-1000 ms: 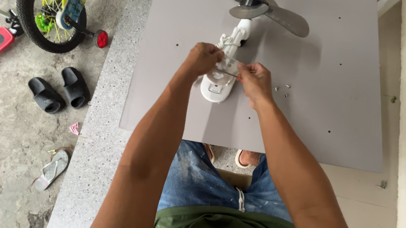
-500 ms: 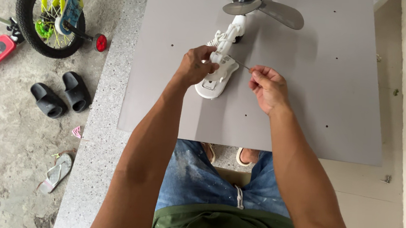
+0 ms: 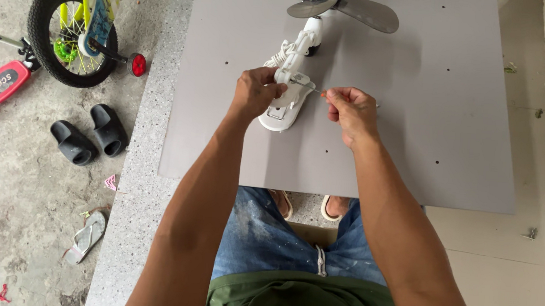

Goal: The person uses a screwdriver to remove screws from the base and neck of a small electric fan. They detach the base plate and separate the fan head from the stand, leaving the components on the table.

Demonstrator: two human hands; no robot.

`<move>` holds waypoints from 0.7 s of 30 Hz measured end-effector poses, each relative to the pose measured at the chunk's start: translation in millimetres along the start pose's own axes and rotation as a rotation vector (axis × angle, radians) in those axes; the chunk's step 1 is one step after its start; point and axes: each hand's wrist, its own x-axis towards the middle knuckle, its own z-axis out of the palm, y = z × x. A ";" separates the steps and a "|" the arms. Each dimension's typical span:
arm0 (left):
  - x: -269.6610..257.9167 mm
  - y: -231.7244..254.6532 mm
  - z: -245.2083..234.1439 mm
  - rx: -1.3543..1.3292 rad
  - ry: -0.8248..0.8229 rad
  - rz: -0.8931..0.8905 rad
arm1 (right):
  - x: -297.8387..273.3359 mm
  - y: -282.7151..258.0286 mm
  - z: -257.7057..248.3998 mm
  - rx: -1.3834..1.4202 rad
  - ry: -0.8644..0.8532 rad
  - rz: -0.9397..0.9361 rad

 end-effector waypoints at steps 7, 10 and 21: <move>-15.5 10.1 5.1 -0.030 0.125 -0.041 | 1.4 4.8 4.4 0.010 0.019 0.023; -16.1 12.2 3.4 -0.027 0.122 -0.031 | 7.1 9.7 5.3 0.041 0.022 0.082; -11.5 6.2 5.7 -0.077 0.101 -0.056 | 6.1 8.3 19.3 0.052 -0.064 0.129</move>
